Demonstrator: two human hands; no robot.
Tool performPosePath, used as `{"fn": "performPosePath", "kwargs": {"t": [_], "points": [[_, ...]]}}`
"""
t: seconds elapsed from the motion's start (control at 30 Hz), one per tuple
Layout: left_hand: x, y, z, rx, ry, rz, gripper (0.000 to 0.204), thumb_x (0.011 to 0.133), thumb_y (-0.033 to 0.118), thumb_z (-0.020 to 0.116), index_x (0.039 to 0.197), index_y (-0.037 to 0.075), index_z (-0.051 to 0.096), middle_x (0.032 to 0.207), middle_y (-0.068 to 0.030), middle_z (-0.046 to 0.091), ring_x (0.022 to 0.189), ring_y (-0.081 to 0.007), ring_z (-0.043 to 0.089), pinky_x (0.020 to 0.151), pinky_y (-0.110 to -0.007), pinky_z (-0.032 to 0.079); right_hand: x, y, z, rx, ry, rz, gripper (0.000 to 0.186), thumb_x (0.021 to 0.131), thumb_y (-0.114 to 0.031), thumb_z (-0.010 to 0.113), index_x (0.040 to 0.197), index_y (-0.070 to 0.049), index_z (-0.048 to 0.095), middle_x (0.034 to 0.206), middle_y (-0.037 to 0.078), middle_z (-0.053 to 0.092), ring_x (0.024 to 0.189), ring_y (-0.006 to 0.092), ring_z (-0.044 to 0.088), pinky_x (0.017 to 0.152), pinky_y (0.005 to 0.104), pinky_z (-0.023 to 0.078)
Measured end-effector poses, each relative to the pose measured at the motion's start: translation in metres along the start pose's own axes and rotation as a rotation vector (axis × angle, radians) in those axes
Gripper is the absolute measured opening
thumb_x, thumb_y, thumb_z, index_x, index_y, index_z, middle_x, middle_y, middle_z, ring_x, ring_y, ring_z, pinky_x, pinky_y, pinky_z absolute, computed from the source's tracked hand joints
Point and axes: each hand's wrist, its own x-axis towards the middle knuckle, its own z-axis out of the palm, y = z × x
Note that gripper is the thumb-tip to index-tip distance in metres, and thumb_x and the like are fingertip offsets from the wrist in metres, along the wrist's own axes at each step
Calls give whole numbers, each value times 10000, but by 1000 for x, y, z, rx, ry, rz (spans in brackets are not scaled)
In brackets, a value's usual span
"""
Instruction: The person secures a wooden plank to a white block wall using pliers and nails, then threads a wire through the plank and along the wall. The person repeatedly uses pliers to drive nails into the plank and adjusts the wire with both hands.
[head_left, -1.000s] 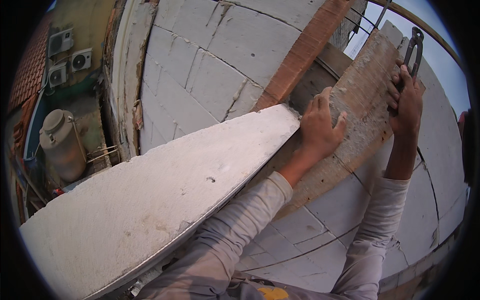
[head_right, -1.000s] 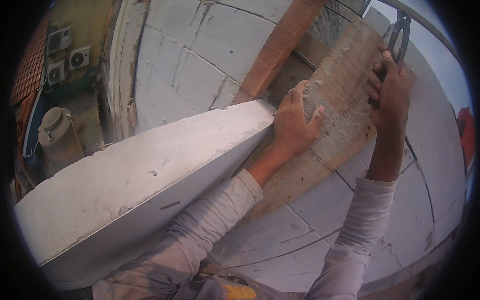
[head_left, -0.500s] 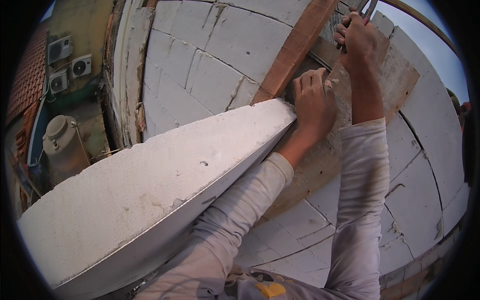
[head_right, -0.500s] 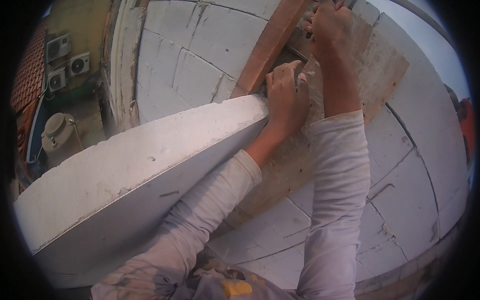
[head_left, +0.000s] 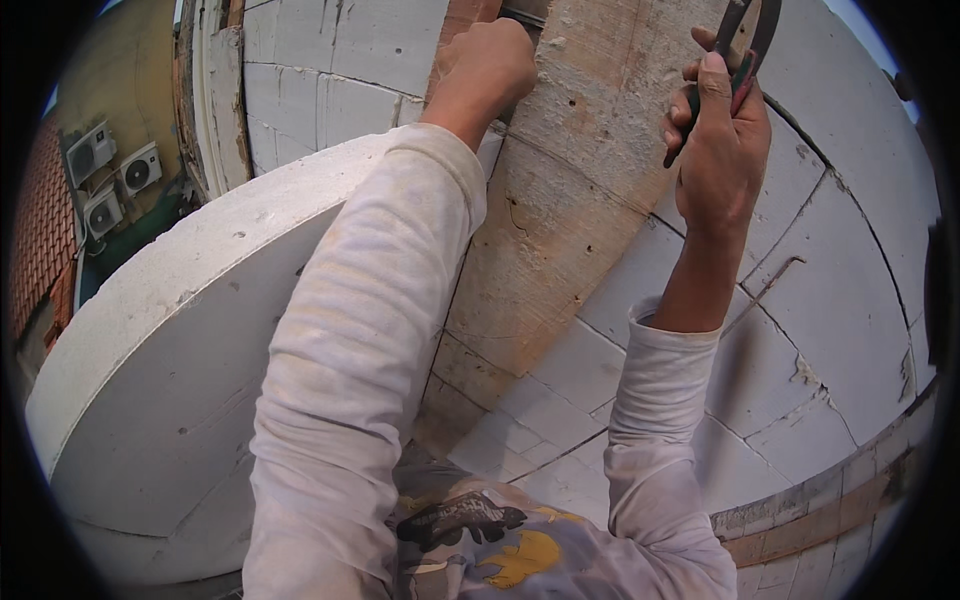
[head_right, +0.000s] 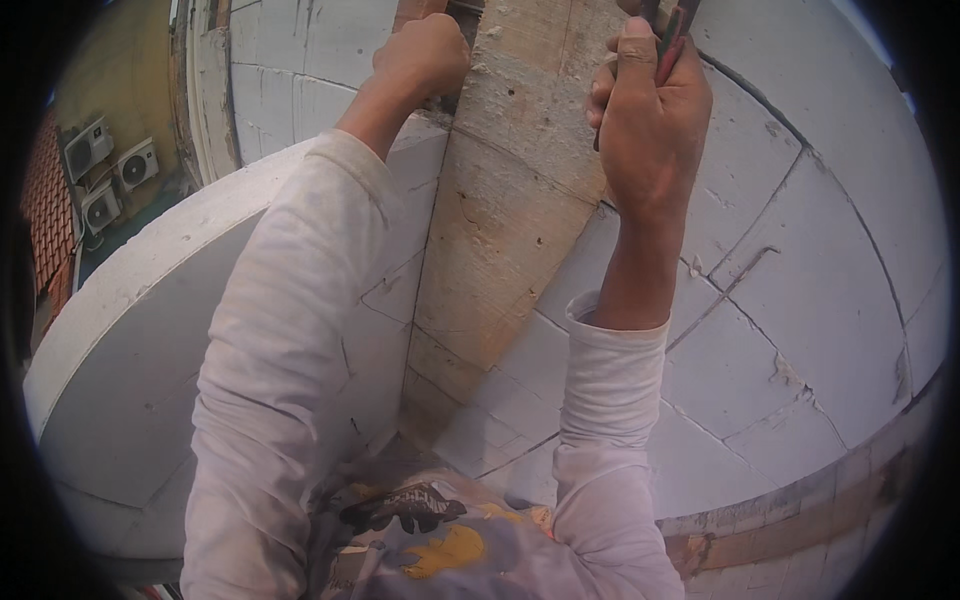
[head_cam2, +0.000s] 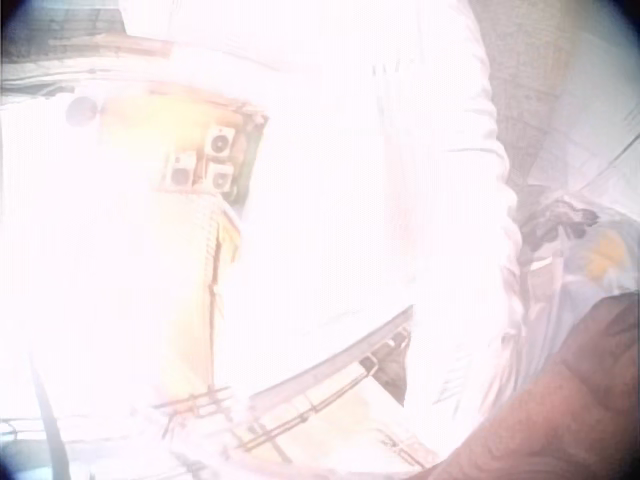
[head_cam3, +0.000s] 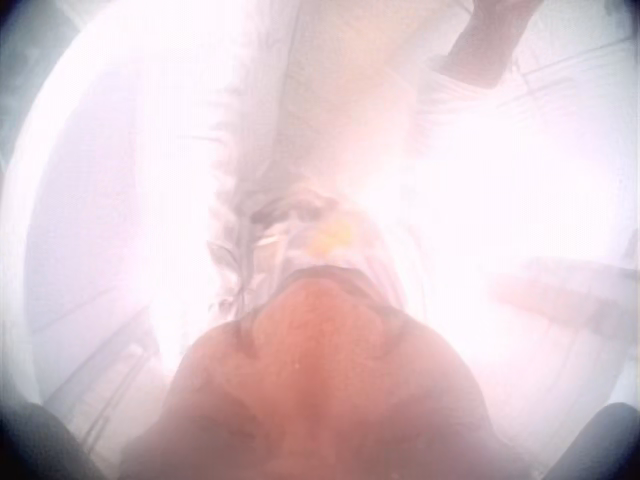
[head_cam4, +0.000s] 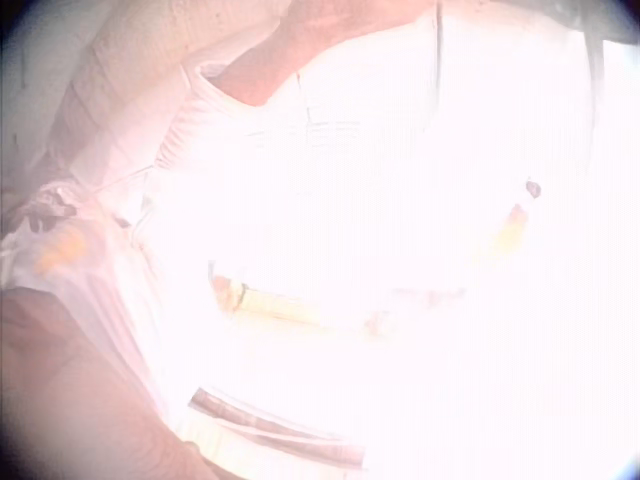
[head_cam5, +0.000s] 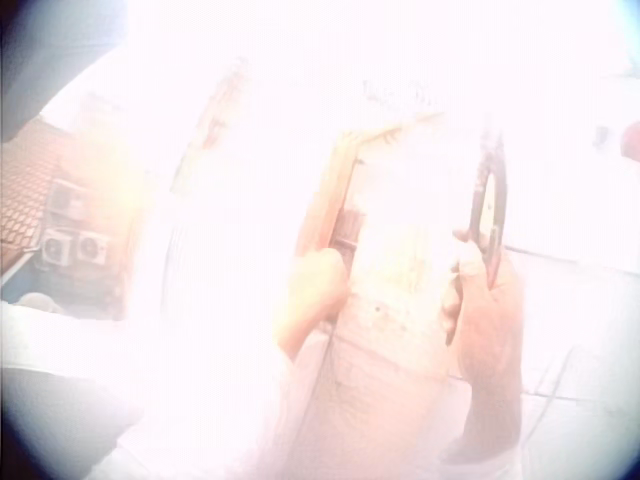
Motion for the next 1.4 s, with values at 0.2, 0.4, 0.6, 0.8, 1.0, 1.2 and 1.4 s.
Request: {"fn": "performPosePath", "kwargs": {"t": [0.2,0.4,0.6,0.8,1.0,1.2,1.4], "points": [[-41,-9,-5,423,-292,156,273,902,10,602,1129,29,753,1197,-206,728,1114,-397,699,921,-490,573,-66,2,-37,34,83,208,372,1110,-278,519,1337,5,604,934,9,547,675,47,506,506,205,422],[-50,-19,-5,364,-244,254,223,881,82,708,1087,21,768,1117,-204,749,1044,-386,704,908,-467,554,-111,8,-73,-226,115,317,404,1112,-311,483,1323,-4,637,671,-5,553,598,95,597,592,256,504],[-88,1,-5,327,-31,286,271,888,114,746,1148,41,721,1086,-165,741,1038,-360,694,918,-464,546,-151,-2,-104,-261,26,510,420,1096,-293,518,1316,46,633,727,45,604,715,151,684,681,303,555],[-150,24,63,-178,198,792,274,892,115,754,1158,81,696,1107,-91,698,1114,-325,641,928,-433,538,-171,-15,-134,-80,-220,767,464,1094,-246,481,1451,48,508,895,92,694,878,205,724,809,350,609],[-157,21,88,-200,288,812,283,849,83,761,1127,97,707,1106,-68,672,1098,-288,610,947,-409,519,-151,-26,-159,-80,-526,956,510,1097,-219,404,1544,26,382,1098,149,732,1093,245,702,948,373,596],[-148,22,88,-262,271,816,215,849,72,754,1057,88,702,1041,-72,662,1038,-296,614,925,-428,514,-121,-35,-163,-291,-697,996,500,1101,-244,371,1553,-34,399,1207,185,695,1149,269,677,1004,409,568],[-143,21,88,-247,279,856,128,893,108,723,1013,88,680,1010,-70,663,1013,-289,622,908,-419,500,-101,-48,-160,-320,-704,1053,491,1108,-275,400,1532,-28,434,1035,108,648,1035,246,677,929,410,586]]}}
